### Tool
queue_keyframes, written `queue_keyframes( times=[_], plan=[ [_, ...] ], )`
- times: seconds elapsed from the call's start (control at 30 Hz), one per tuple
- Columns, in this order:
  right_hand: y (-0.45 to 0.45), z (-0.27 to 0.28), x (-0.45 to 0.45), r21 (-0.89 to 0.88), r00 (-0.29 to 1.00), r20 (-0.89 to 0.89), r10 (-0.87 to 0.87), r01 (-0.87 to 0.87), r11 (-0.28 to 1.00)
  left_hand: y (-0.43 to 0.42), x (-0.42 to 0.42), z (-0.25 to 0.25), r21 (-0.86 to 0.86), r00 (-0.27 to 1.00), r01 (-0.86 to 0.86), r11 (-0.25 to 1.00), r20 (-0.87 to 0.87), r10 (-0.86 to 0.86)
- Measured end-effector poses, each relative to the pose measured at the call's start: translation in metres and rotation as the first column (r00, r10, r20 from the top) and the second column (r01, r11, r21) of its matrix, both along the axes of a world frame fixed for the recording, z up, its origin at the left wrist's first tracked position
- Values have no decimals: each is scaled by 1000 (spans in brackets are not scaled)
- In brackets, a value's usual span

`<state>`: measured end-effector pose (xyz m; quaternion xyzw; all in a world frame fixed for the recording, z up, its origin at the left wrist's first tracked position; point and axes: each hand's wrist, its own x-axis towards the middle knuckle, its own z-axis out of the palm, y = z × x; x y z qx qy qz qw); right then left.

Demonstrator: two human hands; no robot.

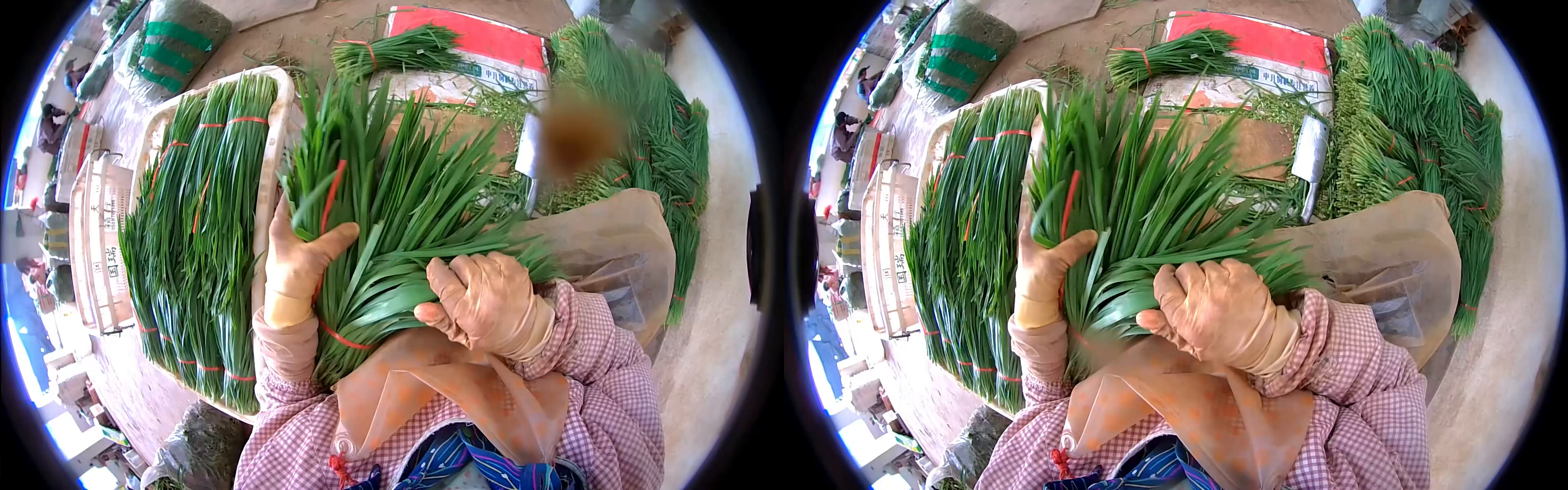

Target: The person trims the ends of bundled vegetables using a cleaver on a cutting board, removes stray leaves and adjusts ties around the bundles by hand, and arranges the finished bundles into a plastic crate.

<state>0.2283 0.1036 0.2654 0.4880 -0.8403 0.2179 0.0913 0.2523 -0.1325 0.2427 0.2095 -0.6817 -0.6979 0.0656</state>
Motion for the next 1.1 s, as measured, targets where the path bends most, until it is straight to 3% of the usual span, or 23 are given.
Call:
queue_keyframes(
  times=[0.17,0.23,0.3,0.37,0.5,0.6,0.63,0.67,0.7,0.77,0.9,1.07,1.1],
  plan=[
    [3,3,9,-3,1000,14,24,-24,1000,-4,1,-3,154,996,-69,986,-41,76],
    [3,2,9,-3,999,-1,35,-35,999,-11,4,-4,145,989,-94,985,131,75],
    [6,1,7,32,998,42,42,-44,999,-8,7,-4,190,989,-126,974,97,109],
    [5,5,-2,59,995,78,59,-64,996,-10,11,0,161,971,-165,973,199,132],
    [-4,18,-30,-42,982,-154,110,-117,992,8,14,23,233,989,-122,965,109,98],
    [-13,21,-28,222,997,45,55,-64,973,4,16,12,233,991,-134,963,58,124],
    [-10,17,-21,219,998,42,56,-64,974,0,16,7,203,990,-140,969,54,132],
    [-6,14,-16,319,981,192,34,-95,943,1,18,5,320,984,-178,931,69,164],
    [0,12,-10,412,942,337,-5,-142,900,-1,19,5,320,983,-182,930,70,168],
    [8,9,0,357,968,249,12,-104,929,-4,22,5,365,979,-186,912,146,141],
    [16,-1,-2,290,976,216,-28,-37,956,8,23,19,450,981,-196,871,92,173],
    [10,24,-18,266,986,164,-8,-36,963,14,26,23,361,983,-184,914,61,173],
    [7,31,-21,189,999,50,8,-18,982,14,26,23,360,983,-183,915,57,175]
  ],
)
